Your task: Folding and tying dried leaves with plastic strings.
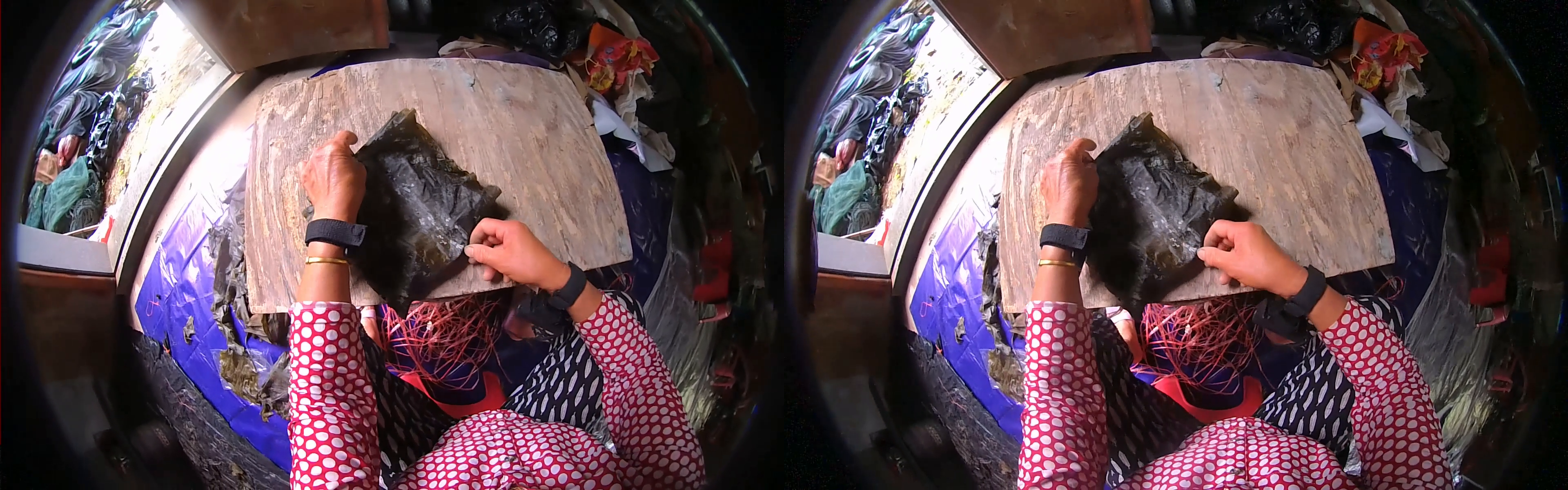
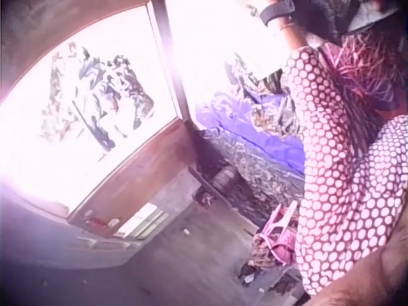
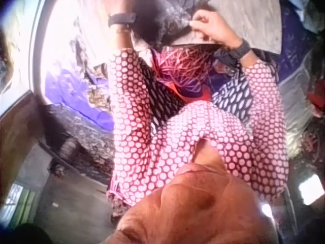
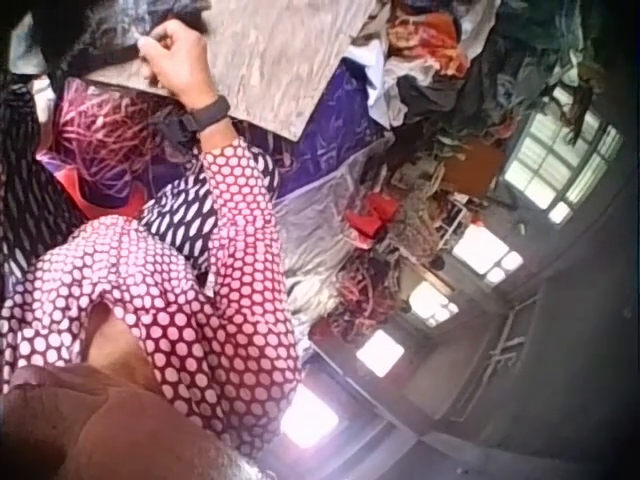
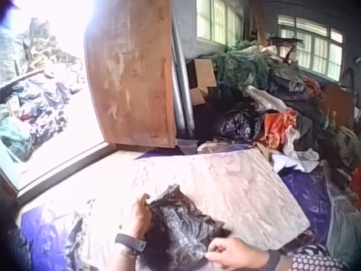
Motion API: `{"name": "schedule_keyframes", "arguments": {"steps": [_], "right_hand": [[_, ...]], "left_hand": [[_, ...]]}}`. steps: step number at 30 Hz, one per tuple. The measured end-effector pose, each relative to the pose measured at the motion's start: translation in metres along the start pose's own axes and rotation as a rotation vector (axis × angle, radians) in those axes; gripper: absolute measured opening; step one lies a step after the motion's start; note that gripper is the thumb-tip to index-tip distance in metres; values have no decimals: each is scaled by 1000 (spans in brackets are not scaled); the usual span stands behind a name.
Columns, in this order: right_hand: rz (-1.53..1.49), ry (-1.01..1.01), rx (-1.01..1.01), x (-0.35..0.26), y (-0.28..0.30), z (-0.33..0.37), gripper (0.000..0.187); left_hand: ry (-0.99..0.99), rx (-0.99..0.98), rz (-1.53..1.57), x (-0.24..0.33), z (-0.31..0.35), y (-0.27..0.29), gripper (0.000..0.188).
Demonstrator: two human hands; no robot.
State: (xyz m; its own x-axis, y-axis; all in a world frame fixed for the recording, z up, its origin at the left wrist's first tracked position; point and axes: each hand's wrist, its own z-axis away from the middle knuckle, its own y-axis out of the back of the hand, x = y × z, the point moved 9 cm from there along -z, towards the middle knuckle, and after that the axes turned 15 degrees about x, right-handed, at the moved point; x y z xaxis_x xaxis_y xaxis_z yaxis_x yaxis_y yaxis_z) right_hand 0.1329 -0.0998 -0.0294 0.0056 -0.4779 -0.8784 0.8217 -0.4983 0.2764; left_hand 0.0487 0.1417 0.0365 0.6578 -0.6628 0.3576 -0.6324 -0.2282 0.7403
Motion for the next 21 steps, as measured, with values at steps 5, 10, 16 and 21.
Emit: {"name": "schedule_keyframes", "arguments": {"steps": [5,10,16,21], "right_hand": [[439,548,310,-56,25,12,12],[603,905,484,-82,34,12,22],[702,883,428,-80,15,17,30],[704,1067,492,-101,16,27,25]], "left_hand": [[-4,-4,89,-15,-1,-17,25],[-90,-21,133,1,-10,-23,25],[-166,27,87,14,-9,4,30],[-414,18,183,75,43,64,18]]}}
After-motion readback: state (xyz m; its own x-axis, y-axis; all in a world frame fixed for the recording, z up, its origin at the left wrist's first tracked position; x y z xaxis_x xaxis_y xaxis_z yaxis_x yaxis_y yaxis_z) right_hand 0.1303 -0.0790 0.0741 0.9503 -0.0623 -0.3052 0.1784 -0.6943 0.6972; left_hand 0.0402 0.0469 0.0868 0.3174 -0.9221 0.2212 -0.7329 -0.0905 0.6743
